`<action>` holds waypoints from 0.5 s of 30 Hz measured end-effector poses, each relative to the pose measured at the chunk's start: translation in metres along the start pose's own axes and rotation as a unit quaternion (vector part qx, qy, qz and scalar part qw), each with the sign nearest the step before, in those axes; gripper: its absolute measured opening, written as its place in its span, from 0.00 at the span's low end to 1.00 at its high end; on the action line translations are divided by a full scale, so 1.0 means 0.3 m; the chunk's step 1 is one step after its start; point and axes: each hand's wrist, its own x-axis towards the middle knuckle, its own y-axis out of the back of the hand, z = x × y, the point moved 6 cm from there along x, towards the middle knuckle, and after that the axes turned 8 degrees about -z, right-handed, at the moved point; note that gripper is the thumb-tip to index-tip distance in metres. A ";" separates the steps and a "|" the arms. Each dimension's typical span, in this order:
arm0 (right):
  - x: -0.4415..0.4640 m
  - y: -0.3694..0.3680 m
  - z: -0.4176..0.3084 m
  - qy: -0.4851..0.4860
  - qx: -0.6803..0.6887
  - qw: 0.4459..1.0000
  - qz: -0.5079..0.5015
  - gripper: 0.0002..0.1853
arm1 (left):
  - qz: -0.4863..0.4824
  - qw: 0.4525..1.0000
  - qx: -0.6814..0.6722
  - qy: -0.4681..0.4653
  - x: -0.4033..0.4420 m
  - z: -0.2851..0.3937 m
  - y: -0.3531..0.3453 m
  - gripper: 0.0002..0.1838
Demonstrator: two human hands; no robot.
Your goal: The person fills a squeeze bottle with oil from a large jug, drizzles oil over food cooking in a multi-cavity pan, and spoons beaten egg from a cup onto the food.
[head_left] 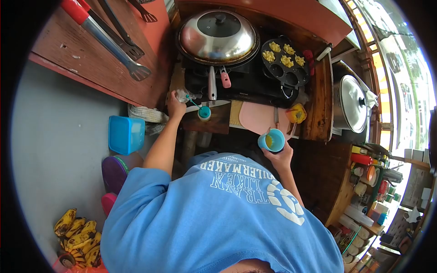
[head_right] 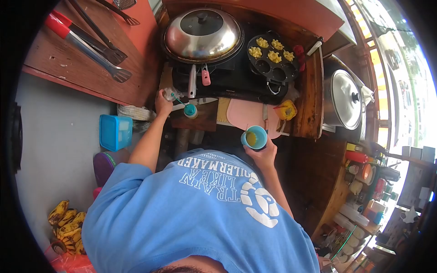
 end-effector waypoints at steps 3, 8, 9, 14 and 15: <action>0.018 0.006 -0.012 0.013 -0.016 1.000 -0.004 0.29 | -0.082 0.992 0.088 0.044 -0.112 0.043 0.061 0.31; 0.036 -0.001 0.012 0.013 -0.011 1.000 -0.017 0.31 | -0.187 0.973 0.039 -0.132 -0.313 0.120 -0.029 0.41; 0.040 -0.006 0.013 0.012 -0.010 1.000 -0.027 0.31 | -0.159 0.978 0.025 -0.131 -0.333 0.144 -0.047 0.42; 0.060 -0.013 0.003 0.017 -0.037 0.998 -0.044 0.31 | -0.118 0.989 -0.052 -0.076 -0.316 0.185 -0.118 0.38; 0.064 -0.015 -0.001 0.019 -0.030 0.998 -0.048 0.31 | -0.115 0.989 -0.053 -0.077 -0.317 0.191 -0.113 0.38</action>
